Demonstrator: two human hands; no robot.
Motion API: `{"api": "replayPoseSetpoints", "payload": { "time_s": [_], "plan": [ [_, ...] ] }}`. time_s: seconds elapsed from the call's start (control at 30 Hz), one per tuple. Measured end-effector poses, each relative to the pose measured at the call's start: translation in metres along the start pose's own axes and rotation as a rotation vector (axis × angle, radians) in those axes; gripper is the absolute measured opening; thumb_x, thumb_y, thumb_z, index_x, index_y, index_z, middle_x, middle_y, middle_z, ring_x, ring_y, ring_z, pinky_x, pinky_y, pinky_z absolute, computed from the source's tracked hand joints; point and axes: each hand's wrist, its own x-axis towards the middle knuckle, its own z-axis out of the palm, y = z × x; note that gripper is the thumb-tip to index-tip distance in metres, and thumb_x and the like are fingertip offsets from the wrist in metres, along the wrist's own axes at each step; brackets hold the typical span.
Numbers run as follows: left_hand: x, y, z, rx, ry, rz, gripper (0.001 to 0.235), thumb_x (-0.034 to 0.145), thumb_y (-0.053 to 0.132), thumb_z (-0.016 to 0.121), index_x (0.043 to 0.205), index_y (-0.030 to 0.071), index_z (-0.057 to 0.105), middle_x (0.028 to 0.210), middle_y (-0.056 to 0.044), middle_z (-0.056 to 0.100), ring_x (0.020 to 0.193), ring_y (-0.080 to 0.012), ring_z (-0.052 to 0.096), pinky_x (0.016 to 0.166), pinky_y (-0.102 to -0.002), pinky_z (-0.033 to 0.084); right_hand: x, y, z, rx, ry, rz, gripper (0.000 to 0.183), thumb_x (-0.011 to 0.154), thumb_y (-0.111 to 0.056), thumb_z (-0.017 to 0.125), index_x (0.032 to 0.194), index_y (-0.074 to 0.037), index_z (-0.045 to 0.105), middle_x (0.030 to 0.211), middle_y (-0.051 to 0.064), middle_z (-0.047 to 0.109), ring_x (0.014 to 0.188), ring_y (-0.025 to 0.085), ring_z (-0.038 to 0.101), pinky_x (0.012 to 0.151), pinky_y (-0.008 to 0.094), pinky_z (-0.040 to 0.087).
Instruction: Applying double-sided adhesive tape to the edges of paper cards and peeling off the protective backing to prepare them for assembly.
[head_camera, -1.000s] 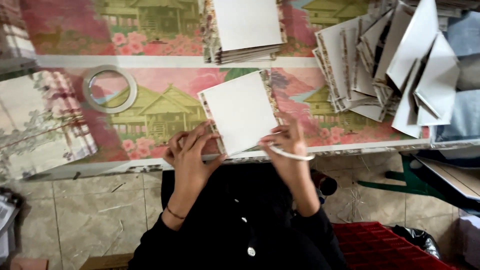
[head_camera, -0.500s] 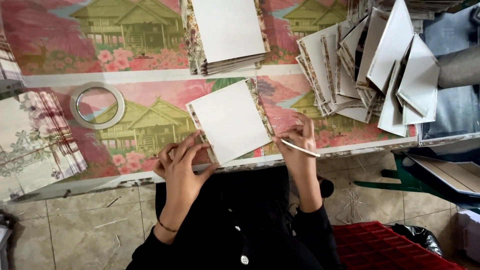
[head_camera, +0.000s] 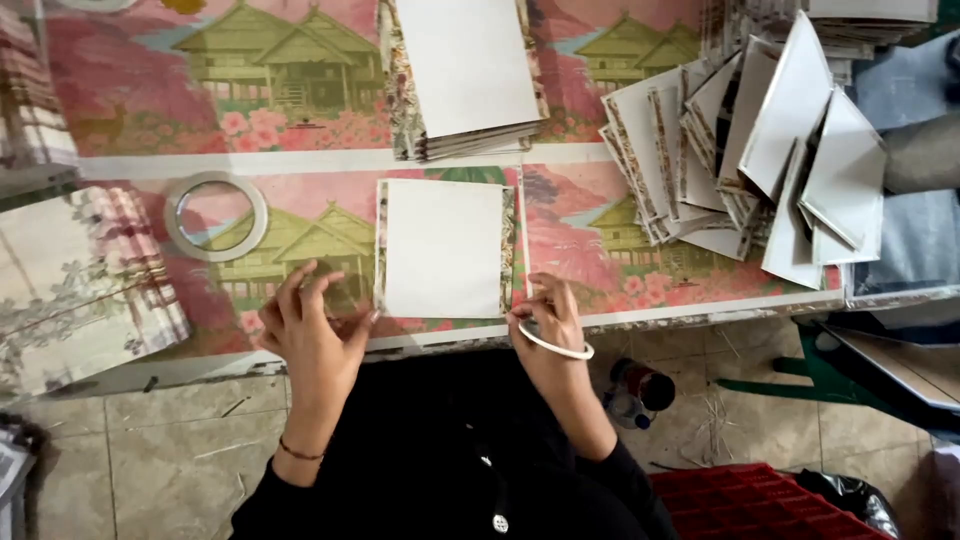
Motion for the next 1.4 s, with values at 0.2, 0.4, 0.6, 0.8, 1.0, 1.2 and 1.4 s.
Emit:
{"api": "replayPoseSetpoints", "payload": {
  "time_s": [0.2, 0.4, 0.6, 0.8, 1.0, 1.2, 1.4],
  "plan": [
    [0.008, 0.069, 0.005, -0.111, -0.072, 0.156, 0.067, 0.072, 0.028, 0.101, 0.131, 0.025, 0.069, 0.158, -0.006, 0.045, 0.131, -0.0414, 0.046, 0.097, -0.07, 0.043, -0.004, -0.007, 0.0, 0.016, -0.013, 0.022, 0.014, 0.085, -0.012, 0.087, 0.091, -0.006, 0.076, 0.14, 0.011, 0.06, 0.11, 0.031, 0.071, 0.096, 0.046, 0.061],
    [0.001, 0.125, 0.062, -0.238, -0.274, 0.398, 0.069, 0.073, 0.025, 0.098, 0.132, 0.035, 0.064, 0.159, 0.005, 0.037, 0.129, -0.03, 0.047, 0.1, -0.061, 0.042, -0.004, -0.013, -0.006, 0.062, 0.009, -0.032, 0.022, 0.084, -0.01, 0.088, 0.096, 0.001, 0.074, 0.138, 0.017, 0.06, 0.11, 0.038, 0.071, 0.094, 0.047, 0.064],
    [0.008, 0.127, 0.046, -0.246, -0.355, 0.341, 0.059, 0.079, 0.029, 0.098, 0.128, 0.029, 0.065, 0.154, 0.005, 0.04, 0.129, -0.0294, 0.044, 0.103, -0.057, 0.039, -0.006, 0.0, -0.016, 0.086, 0.103, -0.03, 0.008, 0.089, -0.005, 0.085, 0.095, -0.005, 0.08, 0.131, 0.012, 0.064, 0.105, 0.032, 0.076, 0.089, 0.043, 0.067],
    [0.009, 0.135, 0.045, -0.194, -0.378, 0.298, 0.063, 0.076, 0.036, 0.099, 0.128, 0.027, 0.065, 0.153, 0.004, 0.039, 0.128, -0.03, 0.04, 0.103, -0.055, 0.036, -0.01, -0.007, -0.016, 0.002, 0.178, -0.188, 0.008, 0.089, -0.009, 0.085, 0.094, -0.009, 0.079, 0.117, 0.01, 0.064, 0.1, 0.032, 0.075, 0.087, 0.042, 0.064],
    [0.006, 0.126, 0.057, -0.102, -0.134, 0.446, 0.098, 0.066, 0.045, 0.105, 0.148, 0.028, 0.056, 0.172, -0.007, 0.032, 0.15, -0.0394, 0.043, 0.108, -0.062, 0.04, -0.025, -0.045, -0.045, 0.095, 0.109, -0.222, 0.005, 0.096, -0.004, 0.076, 0.093, -0.005, 0.073, 0.126, 0.015, 0.065, 0.105, 0.03, 0.067, 0.096, 0.042, 0.056],
    [-0.022, 0.098, 0.067, 0.105, -0.117, 0.71, 0.141, 0.066, 0.088, 0.084, 0.174, 0.019, 0.027, 0.182, -0.021, 0.02, 0.168, -0.0404, 0.023, 0.127, -0.072, 0.021, -0.066, 0.002, -0.037, 0.156, -0.086, 0.341, 0.025, 0.104, -0.031, 0.068, 0.125, -0.018, 0.068, 0.084, 0.001, 0.075, 0.072, 0.017, 0.071, 0.073, 0.033, 0.052],
    [-0.078, 0.12, 0.062, -0.232, -0.405, 0.98, 0.114, 0.091, 0.09, 0.043, 0.172, 0.01, 0.033, 0.181, -0.018, 0.024, 0.169, -0.0312, 0.019, 0.127, -0.07, 0.004, -0.069, 0.003, -0.043, 0.568, 0.029, 0.538, 0.045, 0.097, -0.015, 0.079, 0.136, -0.014, 0.058, 0.125, 0.006, 0.071, 0.102, 0.013, 0.07, 0.089, 0.028, 0.056]
  ]
}}
